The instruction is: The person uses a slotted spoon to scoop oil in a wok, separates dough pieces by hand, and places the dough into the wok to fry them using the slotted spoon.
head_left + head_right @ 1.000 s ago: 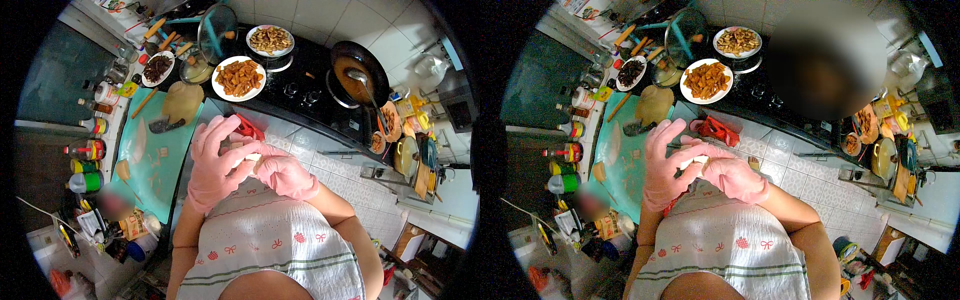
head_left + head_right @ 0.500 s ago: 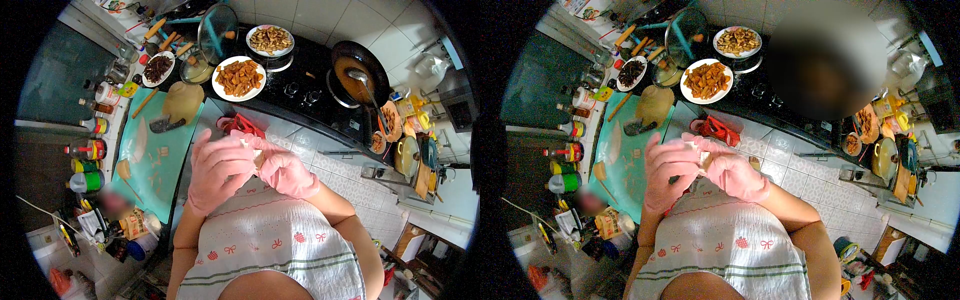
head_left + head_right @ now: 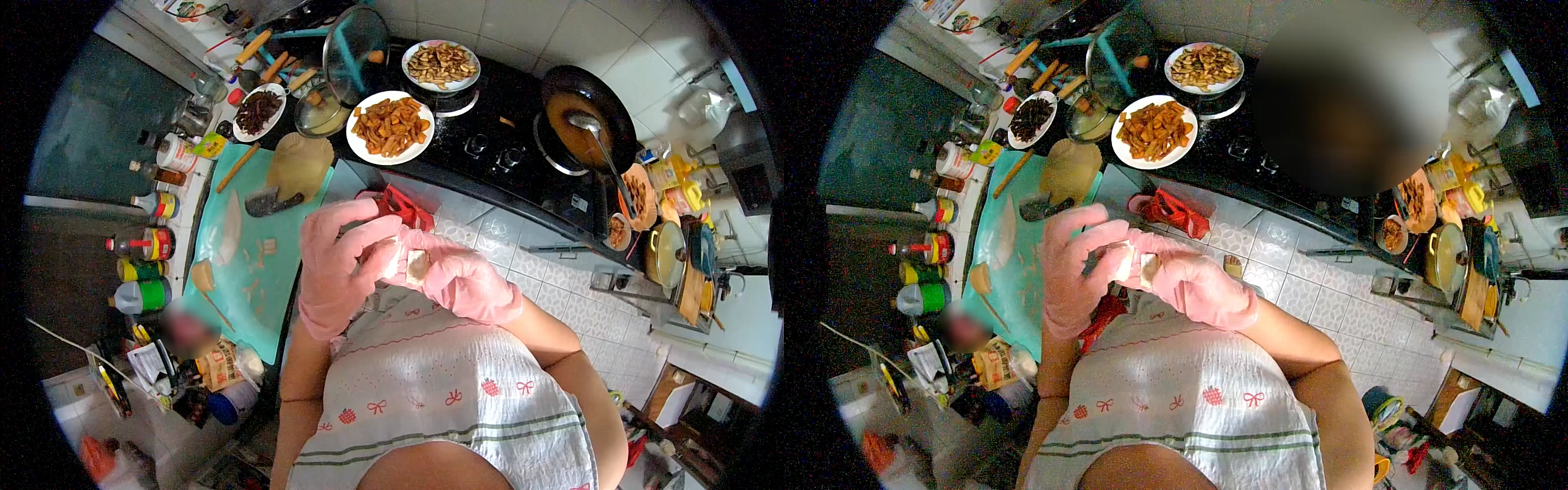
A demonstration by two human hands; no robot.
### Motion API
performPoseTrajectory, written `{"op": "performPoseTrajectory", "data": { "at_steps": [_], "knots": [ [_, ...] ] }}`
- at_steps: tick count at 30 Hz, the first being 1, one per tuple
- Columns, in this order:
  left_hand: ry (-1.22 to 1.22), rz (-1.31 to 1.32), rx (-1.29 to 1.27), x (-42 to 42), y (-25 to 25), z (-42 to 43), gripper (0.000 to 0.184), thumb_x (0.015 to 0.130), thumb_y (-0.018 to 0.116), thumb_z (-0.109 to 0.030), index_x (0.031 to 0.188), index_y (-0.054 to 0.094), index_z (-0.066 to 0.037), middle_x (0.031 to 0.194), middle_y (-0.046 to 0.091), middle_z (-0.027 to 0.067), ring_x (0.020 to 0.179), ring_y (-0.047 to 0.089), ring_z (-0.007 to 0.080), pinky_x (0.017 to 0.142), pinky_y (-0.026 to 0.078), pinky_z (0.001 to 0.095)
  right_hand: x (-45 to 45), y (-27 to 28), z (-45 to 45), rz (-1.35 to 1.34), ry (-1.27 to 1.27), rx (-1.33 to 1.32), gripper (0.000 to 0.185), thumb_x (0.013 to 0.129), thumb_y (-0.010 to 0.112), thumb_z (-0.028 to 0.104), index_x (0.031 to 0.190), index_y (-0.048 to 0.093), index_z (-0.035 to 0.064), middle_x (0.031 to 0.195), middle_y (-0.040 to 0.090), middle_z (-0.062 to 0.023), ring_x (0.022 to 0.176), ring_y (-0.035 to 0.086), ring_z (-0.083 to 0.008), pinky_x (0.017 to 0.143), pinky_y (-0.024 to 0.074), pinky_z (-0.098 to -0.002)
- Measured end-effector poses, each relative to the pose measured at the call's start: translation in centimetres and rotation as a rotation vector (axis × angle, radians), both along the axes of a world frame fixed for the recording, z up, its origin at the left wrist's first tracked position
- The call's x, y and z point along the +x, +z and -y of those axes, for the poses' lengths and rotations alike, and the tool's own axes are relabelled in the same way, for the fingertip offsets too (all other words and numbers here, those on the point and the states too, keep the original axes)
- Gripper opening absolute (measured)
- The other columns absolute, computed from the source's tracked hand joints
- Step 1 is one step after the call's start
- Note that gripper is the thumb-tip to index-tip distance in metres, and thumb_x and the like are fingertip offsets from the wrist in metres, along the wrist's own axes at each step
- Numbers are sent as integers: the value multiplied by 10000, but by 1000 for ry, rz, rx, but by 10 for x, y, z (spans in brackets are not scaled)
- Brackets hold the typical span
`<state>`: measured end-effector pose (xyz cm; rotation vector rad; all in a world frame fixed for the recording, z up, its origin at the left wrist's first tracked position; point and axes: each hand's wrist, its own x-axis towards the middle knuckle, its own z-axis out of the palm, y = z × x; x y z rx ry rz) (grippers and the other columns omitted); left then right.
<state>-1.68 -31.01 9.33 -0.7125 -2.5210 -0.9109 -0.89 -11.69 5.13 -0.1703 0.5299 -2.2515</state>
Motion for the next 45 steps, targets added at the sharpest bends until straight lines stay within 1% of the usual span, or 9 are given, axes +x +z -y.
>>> {"op": "performPoseTrajectory", "data": {
  "at_steps": [3,5,7,14,17,20,29,38,45],
  "knots": [
    [-45,-93,-112,1,8,-4,291,733,740,-132,1020,717,-175,1228,570,95,1126,541,328,994,407,482,2,10,5,13,-99,-97,587,979,491,425,1371,454,-10,1356,533,-100,1251,514,-194,1121,347,-350],
    [-82,-86,-178,3,6,-5,308,746,743,-183,1052,712,-209,1295,541,109,1205,501,360,1036,374,506,-1,13,5,54,-57,-36,753,941,413,611,1386,443,5,1339,549,-90,1236,524,-184,1099,364,-348],
    [-72,-73,-175,4,-2,-7,309,773,714,-252,1081,710,-251,1305,540,73,1228,482,317,1045,342,506,-1,15,6,116,-36,11,866,923,326,727,1424,402,24,1320,565,-78,1215,537,-176,1081,378,-350],
    [-65,-52,-121,4,-9,-10,234,765,726,-306,995,701,-269,1319,541,46,1254,460,296,1070,310,521,-4,19,5,135,3,-39,938,893,292,776,1467,337,36,1377,523,-71,1232,519,-164,1090,366,-338],
    [-118,-56,-154,5,-7,-5,267,727,770,-214,984,699,-218,1357,508,116,1270,448,365,1077,318,538,-4,19,4,139,5,-35,941,892,291,777,1474,327,37,1397,507,-69,1242,512,-161,1099,354,-335],
    [-159,-123,-89,5,-14,-4,256,717,776,-198,953,687,-241,1331,524,84,1256,461,330,1074,326,517,-5,22,4,105,2,-26,931,898,292,767,1474,331,37,1399,506,-75,1245,512,-163,1108,342,-331],
    [-137,20,78,17,8,3,224,750,756,-112,948,665,-164,842,667,-2,878,636,220,1043,356,483,-6,7,5,141,-57,-34,899,924,297,728,1459,354,8,1403,516,-123,1301,486,-201,1132,320,-349],
    [-3,29,-55,-2,4,2,310,704,747,-88,1006,706,-142,1051,611,50,1040,578,270,950,421,431,-7,21,7,59,11,-62,934,906,315,744,1429,375,-27,1400,509,-99,1281,494,-179,1134,324,-340],
    [-95,-68,-172,3,6,-8,282,702,777,-207,975,706,-221,1216,556,64,1178,511,322,1024,363,506,-3,13,3,183,-3,-80,903,898,312,758,1399,416,14,1329,552,-63,1201,535,-159,1090,368,-327]
  ]
}}
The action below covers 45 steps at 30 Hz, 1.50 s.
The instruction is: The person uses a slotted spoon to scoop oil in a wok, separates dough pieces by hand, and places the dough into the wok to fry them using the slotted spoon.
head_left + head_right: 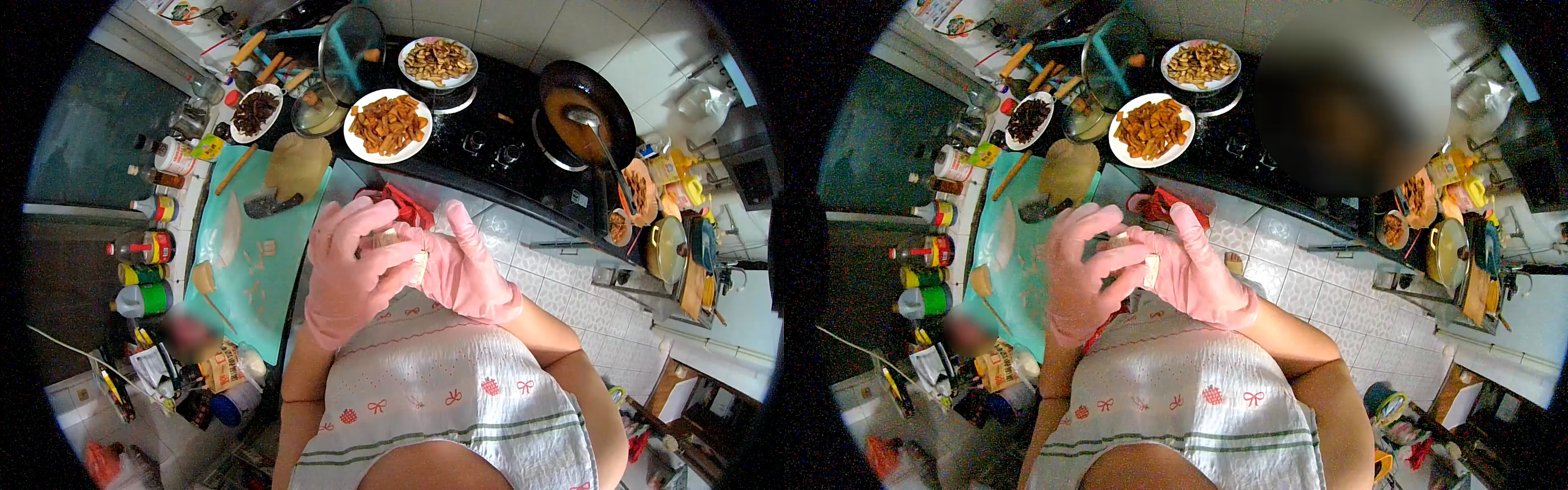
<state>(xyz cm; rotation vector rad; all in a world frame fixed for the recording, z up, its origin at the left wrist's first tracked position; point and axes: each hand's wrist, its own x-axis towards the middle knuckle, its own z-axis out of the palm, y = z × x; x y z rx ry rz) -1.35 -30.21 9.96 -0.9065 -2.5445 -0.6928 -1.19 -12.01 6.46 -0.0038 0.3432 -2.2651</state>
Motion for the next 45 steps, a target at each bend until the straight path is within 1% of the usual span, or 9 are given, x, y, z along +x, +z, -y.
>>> {"op": "performPoseTrajectory", "data": {
  "at_steps": [1,6,9,27,33,37,40,42,45],
  "knots": [
    [7,-2,-6,1,-3,-1,285,704,779,-210,978,703,-222,1230,553,65,1191,504,322,1037,350,509,0,1,1,37,-15,6,896,898,308,760,1396,422,24,1314,561,-57,1187,541,-156,1078,377,-325],
    [20,2,-8,3,-8,-5,287,714,786,-219,982,683,-219,1304,538,73,1250,468,321,1077,297,523,1,-1,-1,-15,2,0,876,903,308,758,1409,418,52,1283,578,-43,1165,550,-147,1046,398,-316],
    [20,11,-18,3,-8,-5,273,713,786,-210,962,673,-209,1327,535,78,1260,463,320,1077,294,528,0,4,-1,-56,3,38,879,902,310,758,1419,407,53,1283,578,-42,1163,551,-146,1045,398,-315],
    [6,-29,11,3,-14,-5,271,698,792,-239,939,670,-218,1350,527,106,1248,467,355,1053,328,531,1,2,1,-43,7,51,856,909,313,747,1424,401,68,1274,581,-36,1136,569,-150,1032,414,-314],
    [17,-28,23,6,-14,-7,263,688,802,-219,919,674,-223,1350,526,101,1262,456,352,1068,319,525,1,6,2,-2,0,43,867,911,305,746,1429,394,56,1304,569,-45,1156,563,-147,1044,409,-314],
    [6,-67,36,7,-18,-6,280,666,802,-194,918,682,-223,1319,541,93,1237,470,345,1054,339,515,1,3,4,-10,-27,31,864,922,286,737,1432,392,48,1332,553,-55,1174,556,-144,1054,401,-314],
    [6,-85,62,7,-18,-4,293,648,799,-181,916,686,-221,1292,553,86,1212,483,339,1041,354,509,1,4,5,-15,-40,3,767,956,316,676,1386,462,58,1307,579,-59,1166,563,-150,1056,401,-321],
    [42,-101,64,8,-18,-4,299,637,798,-177,912,687,-221,1276,560,84,1194,491,335,1032,362,509,2,-4,5,68,-59,-14,682,979,345,620,1339,515,67,1284,601,-60,1165,568,-156,1059,400,-326],
    [90,-175,35,6,-22,-2,279,653,792,-181,908,688,-225,1271,563,66,1185,496,329,1034,360,508,3,-7,6,96,-88,-11,576,1003,378,548,1277,574,80,1253,628,-60,1164,574,-165,1065,397,-334]
  ]
}}
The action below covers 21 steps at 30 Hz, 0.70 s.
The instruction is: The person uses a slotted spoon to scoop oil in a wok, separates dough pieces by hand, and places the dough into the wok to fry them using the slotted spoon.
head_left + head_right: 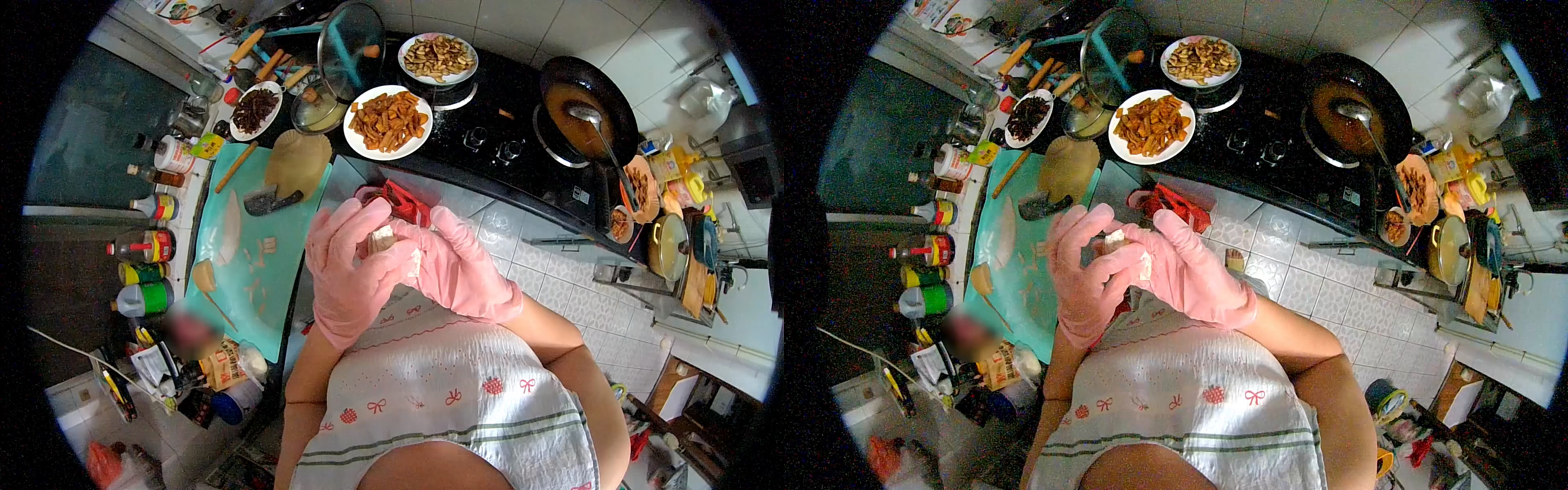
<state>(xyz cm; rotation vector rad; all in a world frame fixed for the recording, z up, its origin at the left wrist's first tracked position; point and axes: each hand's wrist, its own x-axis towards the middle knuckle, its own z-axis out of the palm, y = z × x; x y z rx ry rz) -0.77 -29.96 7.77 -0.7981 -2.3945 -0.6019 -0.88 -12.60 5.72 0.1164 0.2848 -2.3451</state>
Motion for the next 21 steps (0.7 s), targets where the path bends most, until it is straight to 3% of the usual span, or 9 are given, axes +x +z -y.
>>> {"op": "performPoseTrajectory", "data": {
  "at_steps": [3,6,9,14,18,21],
  "knots": [
    [89,-58,-52,2,4,-7,214,724,766,-238,897,657,-302,1212,588,-22,1156,523,228,1039,358,462,0,3,0,-35,1,-14,555,1013,378,525,1284,572,80,1255,629,-60,1173,573,-172,1074,391,-345],
    [91,-164,-103,5,-2,-5,203,765,735,-247,952,675,-299,1177,599,-55,1140,530,168,1059,344,437,-1,4,0,-43,12,-28,535,1023,388,478,1326,533,61,1289,606,-72,1188,563,-181,1082,383,-354],
    [96,-297,-226,17,-15,2,202,742,776,-230,908,672,-275,1140,599,-44,1041,559,174,984,369,464,-4,2,2,-108,11,-25,502,1027,407,393,1371,478,34,1337,569,-96,1205,551,-195,1087,377,-357],
    [108,-602,-300,17,-20,6,160,825,706,-272,984,696,-260,1100,596,-109,1004,514,82,880,369,335,-3,7,1,-165,25,12,481,1011,430,281,1403,418,4,1373,530,-147,1243,527,-226,1096,370,-367],
    [36,-628,-93,22,-58,19,173,838,700,-245,1003,743,-269,1082,587,-132,990,484,65,814,369,293,-2,7,1,-176,23,67,489,1009,457,237,1425,382,-8,1368,528,-170,1276,507,-248,1110,362,-378],
    [83,-734,-69,14,-50,10,198,808,737,-223,1001,755,-261,1072,591,-133,964,483,72,783,375,292,0,3,3,-175,-8,33,494,1007,473,204,1437,364,-13,1375,522,-176,1286,501,-255,1113,362,-377]
  ]
}}
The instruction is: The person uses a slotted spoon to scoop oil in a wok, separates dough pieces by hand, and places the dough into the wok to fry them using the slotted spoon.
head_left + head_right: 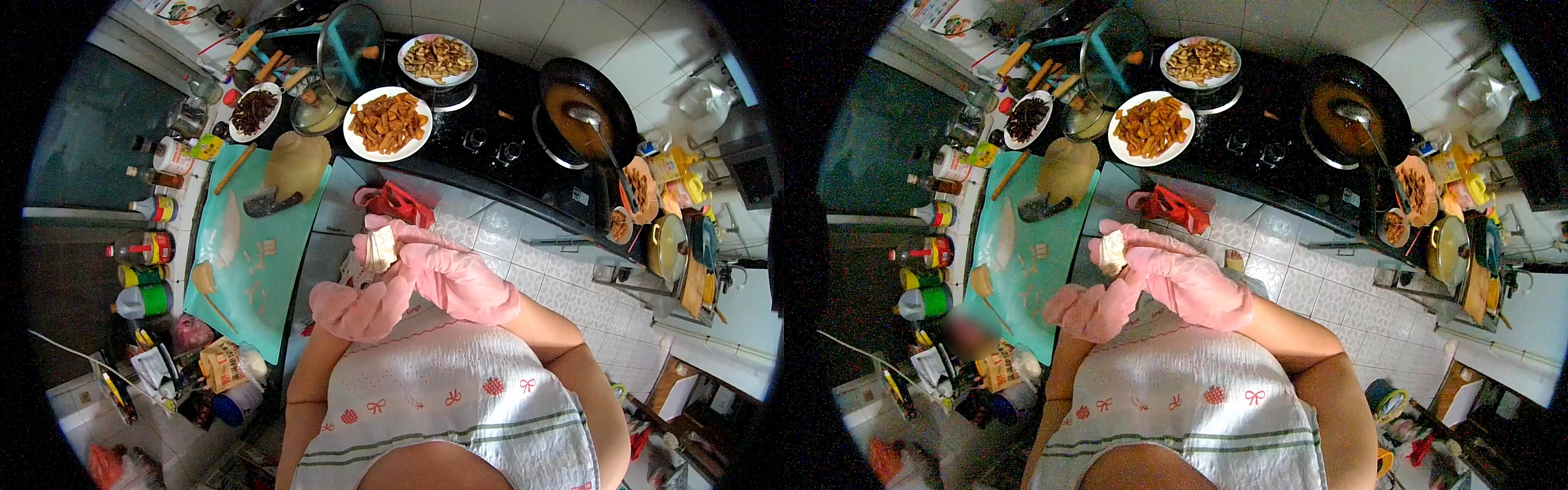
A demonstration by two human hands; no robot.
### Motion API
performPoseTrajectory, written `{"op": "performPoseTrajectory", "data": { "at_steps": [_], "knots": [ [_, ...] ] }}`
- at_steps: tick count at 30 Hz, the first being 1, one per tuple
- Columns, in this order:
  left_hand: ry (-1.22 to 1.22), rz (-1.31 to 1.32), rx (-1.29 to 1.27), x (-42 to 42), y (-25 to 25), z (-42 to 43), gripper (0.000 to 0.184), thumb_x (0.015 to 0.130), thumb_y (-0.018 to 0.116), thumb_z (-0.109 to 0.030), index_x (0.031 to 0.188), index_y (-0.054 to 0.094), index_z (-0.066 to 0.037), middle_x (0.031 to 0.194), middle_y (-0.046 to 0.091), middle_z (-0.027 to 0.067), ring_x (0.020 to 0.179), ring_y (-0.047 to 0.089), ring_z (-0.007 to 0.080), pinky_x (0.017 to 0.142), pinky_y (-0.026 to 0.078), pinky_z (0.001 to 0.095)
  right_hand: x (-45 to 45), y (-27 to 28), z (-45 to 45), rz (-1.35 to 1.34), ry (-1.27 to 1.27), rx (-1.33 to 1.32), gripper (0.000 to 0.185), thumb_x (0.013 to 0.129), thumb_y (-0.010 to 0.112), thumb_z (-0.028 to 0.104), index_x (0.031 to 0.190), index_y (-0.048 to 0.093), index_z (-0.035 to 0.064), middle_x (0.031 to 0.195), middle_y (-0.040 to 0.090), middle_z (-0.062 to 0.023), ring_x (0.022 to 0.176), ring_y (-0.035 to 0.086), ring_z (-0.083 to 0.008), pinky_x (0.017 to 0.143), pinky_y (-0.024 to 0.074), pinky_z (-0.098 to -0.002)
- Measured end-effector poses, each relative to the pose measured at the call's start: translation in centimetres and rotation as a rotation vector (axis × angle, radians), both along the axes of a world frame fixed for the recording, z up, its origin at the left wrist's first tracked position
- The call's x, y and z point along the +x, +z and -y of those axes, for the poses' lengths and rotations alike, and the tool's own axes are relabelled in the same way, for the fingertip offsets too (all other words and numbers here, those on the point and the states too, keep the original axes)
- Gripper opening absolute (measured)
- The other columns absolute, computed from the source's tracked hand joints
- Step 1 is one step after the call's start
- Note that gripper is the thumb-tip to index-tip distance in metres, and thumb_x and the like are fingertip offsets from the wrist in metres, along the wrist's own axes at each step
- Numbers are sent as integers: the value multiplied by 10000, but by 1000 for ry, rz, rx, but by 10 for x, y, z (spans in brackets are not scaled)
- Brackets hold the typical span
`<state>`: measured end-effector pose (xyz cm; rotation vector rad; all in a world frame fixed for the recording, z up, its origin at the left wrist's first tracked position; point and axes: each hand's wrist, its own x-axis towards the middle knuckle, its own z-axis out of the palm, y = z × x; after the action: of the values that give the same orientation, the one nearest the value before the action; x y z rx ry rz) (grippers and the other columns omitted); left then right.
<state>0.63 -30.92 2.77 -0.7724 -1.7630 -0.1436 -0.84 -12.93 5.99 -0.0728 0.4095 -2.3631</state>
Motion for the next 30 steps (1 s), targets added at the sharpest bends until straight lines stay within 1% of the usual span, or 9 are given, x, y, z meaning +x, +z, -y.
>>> {"op": "performPoseTrajectory", "data": {
  "at_steps": [2,4,8,12,15,18,21,24,30],
  "knots": [
    [12,-31,-236,-5,20,5,208,793,749,-199,989,760,-268,1074,597,-127,968,479,65,800,375,280,0,-4,1,14,-4,-40,493,1007,481,190,1439,362,-15,1377,521,-178,1284,504,-257,1111,366,-377],
    [30,-147,-273,-13,21,3,206,790,748,-183,981,764,-259,1062,611,-131,978,482,56,812,373,266,-3,-5,1,66,5,-57,488,1006,486,184,1435,368,-18,1373,525,-181,1279,510,-260,1108,370,-377],
    [27,-308,-88,-22,0,-8,184,804,723,-176,976,762,-228,1017,650,-158,1008,520,46,865,370,255,-6,1,-2,114,16,-42,470,1006,488,167,1421,381,-26,1341,549,-180,1263,523,-265,1102,378,-382],
    [-37,178,-135,5,25,-2,209,768,732,-196,973,752,-226,1015,676,-159,1013,582,55,976,363,304,-3,2,3,56,-59,72,452,1006,483,152,1408,394,-33,1320,562,-175,1251,533,-272,1090,395,-387],
    [-133,440,-170,11,45,-1,169,728,785,-225,869,695,-203,997,702,-38,841,645,114,971,373,423,-5,-2,2,60,-95,67,436,1002,486,140,1396,412,-31,1325,558,-170,1248,536,-276,1088,402,-386],
    [-102,691,-107,7,50,1,154,752,699,-147,882,679,-227,1043,693,-96,887,621,90,1028,344,391,-7,-8,1,46,-108,36,423,997,497,134,1384,435,-23,1337,550,-163,1247,537,-267,1083,411,-379],
    [-220,860,156,-2,61,6,146,779,672,-101,878,638,-203,1015,692,-74,871,624,138,1021,353,437,-6,-9,1,50,-104,75,409,991,510,130,1366,458,-24,1348,544,-151,1240,542,-249,1072,425,-367],
    [-251,968,243,-14,68,4,243,756,706,-21,957,638,-139,918,695,27,867,661,231,1036,373,502,-4,-7,1,85,-84,125,393,985,522,121,1347,481,-26,1349,546,-136,1220,554,-232,1057,439,-358],
    [-189,861,138,-30,65,7,269,732,716,-24,970,662,-136,922,622,45,892,589,273,950,418,481,-3,-1,0,-13,-29,122,406,1013,481,258,1321,517,-3,1325,570,-109,1189,571,-207,1051,442,-364]
  ]
}}
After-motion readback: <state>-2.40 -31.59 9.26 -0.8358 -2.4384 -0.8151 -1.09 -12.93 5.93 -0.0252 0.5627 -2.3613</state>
